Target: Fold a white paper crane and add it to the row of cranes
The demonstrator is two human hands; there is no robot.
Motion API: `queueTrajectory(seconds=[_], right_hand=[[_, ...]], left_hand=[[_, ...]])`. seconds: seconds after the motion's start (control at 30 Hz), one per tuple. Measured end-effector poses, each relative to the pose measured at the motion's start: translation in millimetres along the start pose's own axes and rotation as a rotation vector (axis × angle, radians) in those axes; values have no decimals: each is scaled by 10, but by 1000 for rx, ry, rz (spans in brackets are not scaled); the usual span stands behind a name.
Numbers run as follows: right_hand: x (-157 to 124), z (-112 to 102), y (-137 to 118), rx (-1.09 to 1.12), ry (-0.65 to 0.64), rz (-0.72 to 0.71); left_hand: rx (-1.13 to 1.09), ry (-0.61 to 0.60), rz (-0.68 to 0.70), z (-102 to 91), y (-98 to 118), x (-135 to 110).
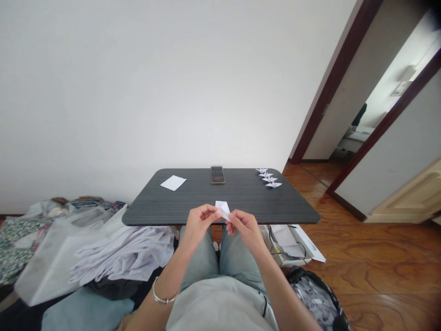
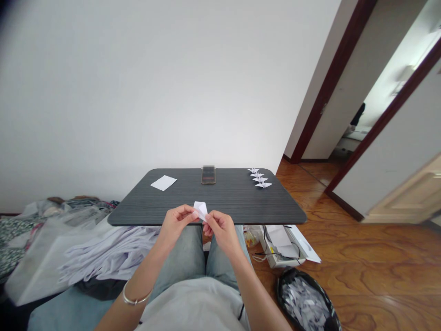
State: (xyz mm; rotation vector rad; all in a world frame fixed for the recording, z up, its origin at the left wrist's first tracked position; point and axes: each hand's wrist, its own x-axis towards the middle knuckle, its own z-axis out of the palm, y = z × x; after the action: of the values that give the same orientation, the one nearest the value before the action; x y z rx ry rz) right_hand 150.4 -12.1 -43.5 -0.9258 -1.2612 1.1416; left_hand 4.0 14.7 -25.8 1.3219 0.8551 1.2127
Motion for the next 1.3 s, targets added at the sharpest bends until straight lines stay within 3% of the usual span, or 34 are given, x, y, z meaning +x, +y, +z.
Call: queueTrajectory(seconds=[0.47,0.83,1.3], right_hand=[[-5,1,-12,-38,-61,-4],[-62,69,-48,-168,42,-53],[-40,88,36,-75,35,-18]], left_hand=[[52,50,48,47,-14,-8],[108,61,65,59,6,-11],[18,127,63,109,-50,-38]])
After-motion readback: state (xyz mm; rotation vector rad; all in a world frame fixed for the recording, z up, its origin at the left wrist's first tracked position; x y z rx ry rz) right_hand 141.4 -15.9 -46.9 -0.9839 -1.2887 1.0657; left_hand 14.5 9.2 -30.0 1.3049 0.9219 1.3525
